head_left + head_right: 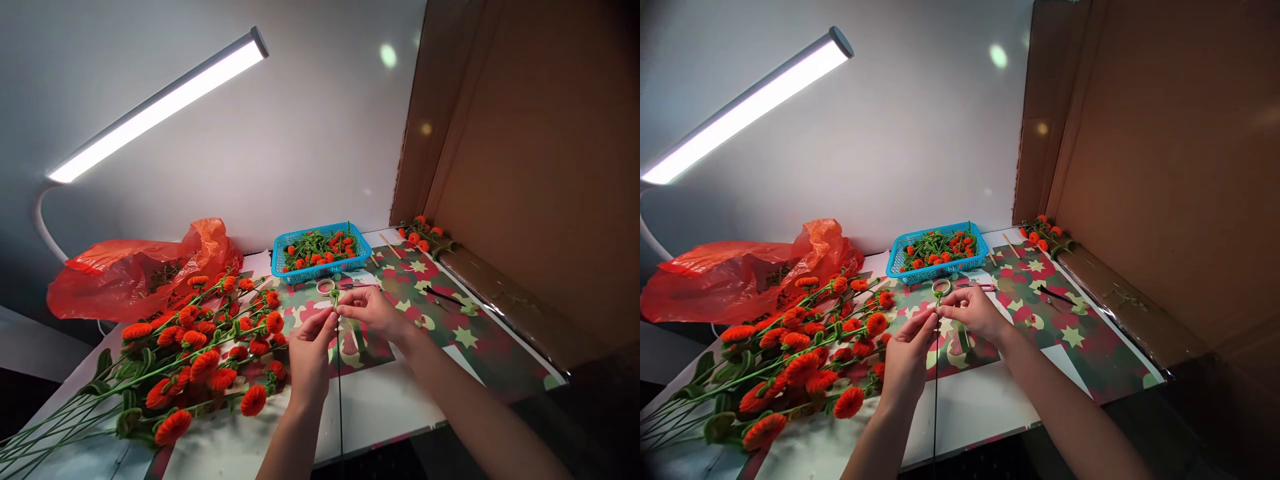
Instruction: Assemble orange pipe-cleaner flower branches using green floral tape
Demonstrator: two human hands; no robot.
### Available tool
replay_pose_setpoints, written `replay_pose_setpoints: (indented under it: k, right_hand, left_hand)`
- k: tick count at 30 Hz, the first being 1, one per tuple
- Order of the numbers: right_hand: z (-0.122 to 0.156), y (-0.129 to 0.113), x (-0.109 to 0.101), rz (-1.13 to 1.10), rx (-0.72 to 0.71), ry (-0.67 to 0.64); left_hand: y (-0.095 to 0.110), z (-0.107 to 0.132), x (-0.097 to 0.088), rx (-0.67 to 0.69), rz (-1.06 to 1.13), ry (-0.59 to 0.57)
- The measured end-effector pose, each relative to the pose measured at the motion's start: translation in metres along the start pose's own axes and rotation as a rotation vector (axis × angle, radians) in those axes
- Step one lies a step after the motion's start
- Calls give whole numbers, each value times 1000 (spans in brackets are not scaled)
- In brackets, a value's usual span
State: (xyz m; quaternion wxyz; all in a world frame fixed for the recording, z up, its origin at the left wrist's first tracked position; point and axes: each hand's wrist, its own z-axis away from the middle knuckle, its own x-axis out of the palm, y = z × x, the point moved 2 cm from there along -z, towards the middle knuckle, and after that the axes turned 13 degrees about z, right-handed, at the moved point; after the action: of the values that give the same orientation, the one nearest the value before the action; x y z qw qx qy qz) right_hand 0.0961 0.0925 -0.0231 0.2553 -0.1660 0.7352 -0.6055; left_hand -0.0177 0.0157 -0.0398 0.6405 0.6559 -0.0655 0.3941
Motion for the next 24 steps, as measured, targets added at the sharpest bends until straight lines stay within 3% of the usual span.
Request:
replay_pose_setpoints:
  k: [7, 12, 18, 21, 24]
  right_hand:
    - [0, 0, -1, 67, 1, 49]
    - [2, -4, 0, -6, 19, 40]
    - [2, -3, -1, -23, 15, 43]
    - [1, -1, 0, -60, 26, 13]
    - [1, 1, 1, -59, 63, 34]
  left_hand:
    - [-10, 12, 0, 203, -59, 47]
    - [-15, 14, 4, 195, -71, 44]
    - [-10, 19, 6, 310, -173, -15]
    - [-11, 20, 4, 304, -157, 25]
    - [-15, 17, 2, 212, -63, 65]
